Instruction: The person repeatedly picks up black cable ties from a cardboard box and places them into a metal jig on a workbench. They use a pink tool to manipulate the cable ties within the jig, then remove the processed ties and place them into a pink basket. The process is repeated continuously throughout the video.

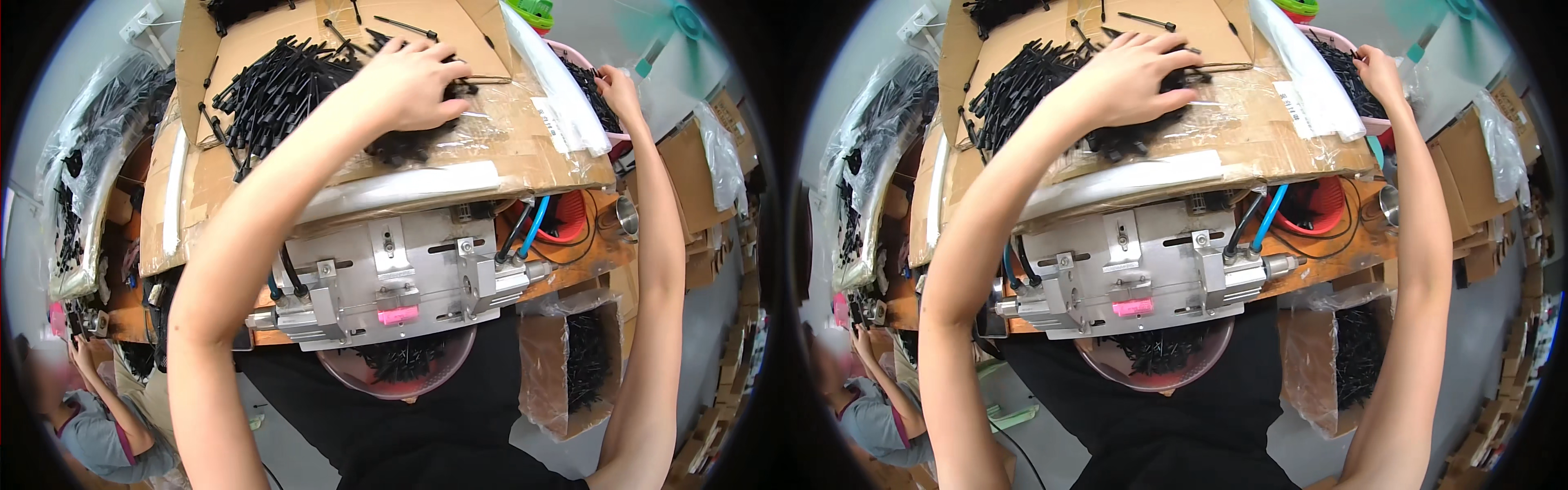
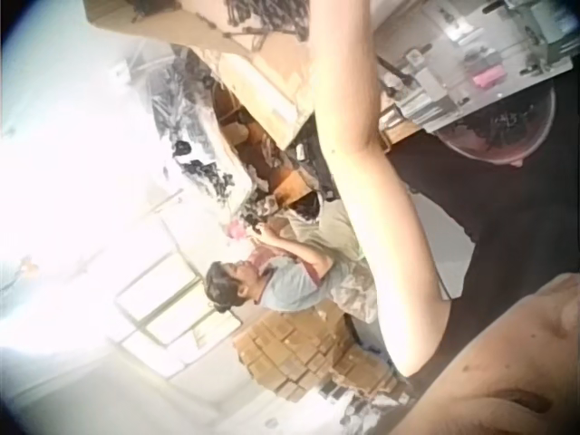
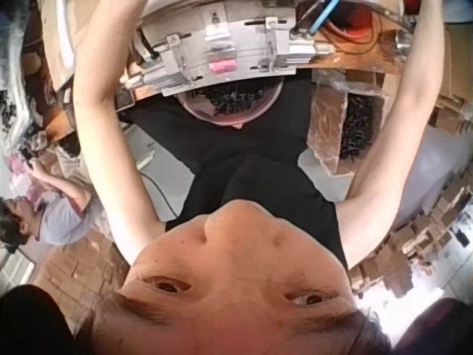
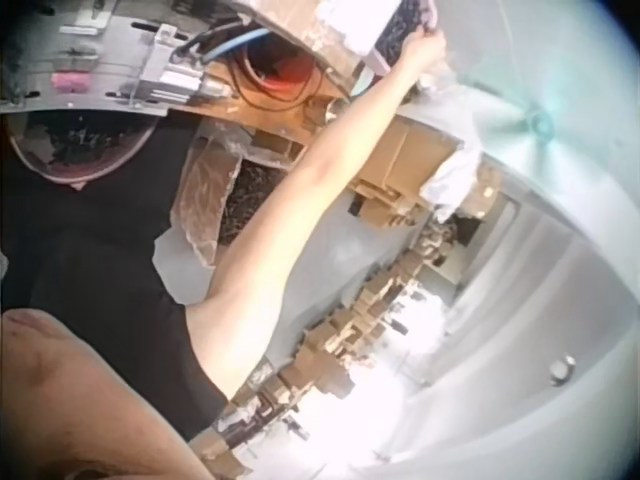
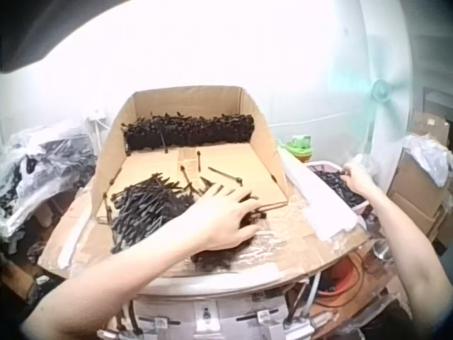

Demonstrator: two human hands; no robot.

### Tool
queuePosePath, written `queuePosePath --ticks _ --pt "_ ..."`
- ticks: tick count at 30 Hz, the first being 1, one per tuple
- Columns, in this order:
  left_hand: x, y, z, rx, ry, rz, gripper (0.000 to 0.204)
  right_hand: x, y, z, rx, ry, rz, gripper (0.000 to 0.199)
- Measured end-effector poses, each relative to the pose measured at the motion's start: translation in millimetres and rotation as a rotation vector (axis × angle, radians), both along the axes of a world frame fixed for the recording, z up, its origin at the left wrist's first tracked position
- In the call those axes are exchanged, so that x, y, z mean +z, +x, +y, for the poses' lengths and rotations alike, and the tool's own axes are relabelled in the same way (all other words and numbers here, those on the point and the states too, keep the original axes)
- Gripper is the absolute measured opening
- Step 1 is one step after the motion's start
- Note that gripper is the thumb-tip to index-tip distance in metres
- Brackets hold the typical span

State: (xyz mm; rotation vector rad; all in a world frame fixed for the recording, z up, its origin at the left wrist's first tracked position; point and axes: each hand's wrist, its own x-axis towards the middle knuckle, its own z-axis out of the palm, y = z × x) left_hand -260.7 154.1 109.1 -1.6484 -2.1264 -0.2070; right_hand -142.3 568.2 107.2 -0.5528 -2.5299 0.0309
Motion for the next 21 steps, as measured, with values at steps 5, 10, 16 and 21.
queuePosePath --ticks 5,10,16,21 --pt "13 -13 -71 -0.147 -0.100 -0.036 0.041 -4 -17 8 0.130 0.084 0.071 0.022" --pt "17 -18 -114 -0.139 -0.174 0.050 0.050 38 -44 -125 0.398 0.069 0.160 0.024" --pt "39 4 -132 -0.076 0.305 -0.151 0.033 27 -124 -246 0.507 -0.069 -0.041 0.040" --pt "28 31 -134 0.017 0.240 -0.252 0.016 19 -132 -301 0.454 0.030 -0.290 0.039"
